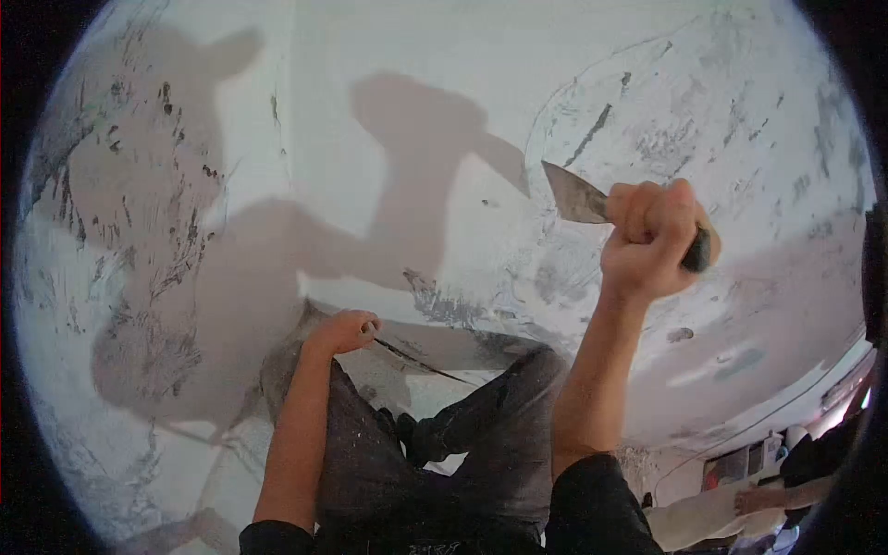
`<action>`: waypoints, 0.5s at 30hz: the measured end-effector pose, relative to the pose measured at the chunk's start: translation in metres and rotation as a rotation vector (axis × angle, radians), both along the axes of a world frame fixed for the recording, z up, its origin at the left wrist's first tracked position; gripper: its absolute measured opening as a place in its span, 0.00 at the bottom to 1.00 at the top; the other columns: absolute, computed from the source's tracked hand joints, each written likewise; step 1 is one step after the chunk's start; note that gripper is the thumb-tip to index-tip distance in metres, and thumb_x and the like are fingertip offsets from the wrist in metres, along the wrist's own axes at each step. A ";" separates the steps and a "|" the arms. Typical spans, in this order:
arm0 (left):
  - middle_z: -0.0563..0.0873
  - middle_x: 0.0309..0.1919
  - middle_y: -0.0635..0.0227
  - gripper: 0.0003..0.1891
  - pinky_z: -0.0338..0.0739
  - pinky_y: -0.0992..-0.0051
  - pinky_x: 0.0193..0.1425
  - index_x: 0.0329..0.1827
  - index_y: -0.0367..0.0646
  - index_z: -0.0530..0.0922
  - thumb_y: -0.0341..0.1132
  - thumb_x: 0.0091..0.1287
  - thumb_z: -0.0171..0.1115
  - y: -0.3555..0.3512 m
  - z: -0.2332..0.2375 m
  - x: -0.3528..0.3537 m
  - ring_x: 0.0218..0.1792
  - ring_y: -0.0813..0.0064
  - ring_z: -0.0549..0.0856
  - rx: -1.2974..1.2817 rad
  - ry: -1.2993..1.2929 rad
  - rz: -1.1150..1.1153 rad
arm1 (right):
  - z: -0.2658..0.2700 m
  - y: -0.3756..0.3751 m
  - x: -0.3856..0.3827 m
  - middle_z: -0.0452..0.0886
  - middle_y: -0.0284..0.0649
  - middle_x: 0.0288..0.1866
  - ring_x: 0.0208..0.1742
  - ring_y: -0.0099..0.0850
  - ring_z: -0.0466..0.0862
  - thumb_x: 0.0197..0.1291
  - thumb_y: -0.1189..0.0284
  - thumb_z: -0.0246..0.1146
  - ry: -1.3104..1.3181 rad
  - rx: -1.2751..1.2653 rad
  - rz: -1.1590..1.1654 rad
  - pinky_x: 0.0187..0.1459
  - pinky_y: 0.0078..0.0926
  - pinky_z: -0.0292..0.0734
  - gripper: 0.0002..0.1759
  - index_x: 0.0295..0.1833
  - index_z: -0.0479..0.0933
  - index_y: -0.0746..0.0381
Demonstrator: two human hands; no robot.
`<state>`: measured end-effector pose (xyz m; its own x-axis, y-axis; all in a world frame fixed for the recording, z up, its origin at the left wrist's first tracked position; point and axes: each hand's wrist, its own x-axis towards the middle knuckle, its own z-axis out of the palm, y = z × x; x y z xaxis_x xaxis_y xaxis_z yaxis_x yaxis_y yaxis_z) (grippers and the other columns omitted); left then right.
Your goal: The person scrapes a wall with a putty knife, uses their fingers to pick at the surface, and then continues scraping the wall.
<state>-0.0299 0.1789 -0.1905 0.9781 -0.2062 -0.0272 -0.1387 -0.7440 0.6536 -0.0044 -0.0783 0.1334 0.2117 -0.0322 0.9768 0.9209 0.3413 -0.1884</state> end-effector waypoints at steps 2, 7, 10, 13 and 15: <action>0.86 0.38 0.59 0.13 0.78 0.60 0.47 0.50 0.46 0.80 0.35 0.64 0.56 -0.002 0.007 -0.001 0.40 0.59 0.84 0.006 0.074 0.003 | -0.009 0.004 0.007 0.58 0.28 0.12 0.14 0.15 0.54 0.67 0.76 0.53 0.063 -0.034 -0.103 0.15 0.21 0.46 0.25 0.15 0.55 0.61; 0.86 0.42 0.59 0.13 0.78 0.61 0.48 0.50 0.46 0.80 0.34 0.64 0.55 -0.001 0.007 0.002 0.42 0.60 0.84 0.025 0.048 0.035 | -0.001 -0.005 -0.006 0.48 0.26 0.12 0.15 0.17 0.44 0.67 0.76 0.50 0.031 0.063 -0.050 0.18 0.25 0.40 0.25 0.17 0.50 0.55; 0.86 0.42 0.58 0.13 0.78 0.61 0.48 0.50 0.45 0.80 0.34 0.64 0.55 -0.003 0.005 0.001 0.41 0.61 0.84 -0.001 0.136 0.016 | -0.009 0.008 0.011 0.48 0.27 0.11 0.15 0.17 0.43 0.68 0.74 0.50 0.146 0.045 -0.189 0.18 0.26 0.40 0.26 0.17 0.48 0.54; 0.86 0.41 0.57 0.12 0.78 0.61 0.46 0.48 0.45 0.81 0.33 0.64 0.56 -0.002 0.004 0.001 0.40 0.61 0.84 -0.016 0.051 0.001 | -0.003 0.004 0.001 0.48 0.27 0.11 0.15 0.17 0.43 0.67 0.74 0.51 0.116 0.033 -0.148 0.18 0.26 0.39 0.26 0.17 0.48 0.54; 0.86 0.39 0.57 0.12 0.78 0.62 0.45 0.47 0.45 0.81 0.33 0.63 0.56 -0.003 0.009 -0.002 0.39 0.61 0.84 -0.029 0.078 0.057 | 0.003 -0.003 -0.006 0.49 0.27 0.11 0.15 0.17 0.44 0.67 0.74 0.52 0.060 0.027 -0.030 0.18 0.25 0.39 0.26 0.17 0.49 0.54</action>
<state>-0.0316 0.1759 -0.1819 0.9834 -0.1524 -0.0987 -0.0446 -0.7295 0.6825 -0.0108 -0.0810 0.1364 0.2688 -0.0652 0.9610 0.9179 0.3196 -0.2351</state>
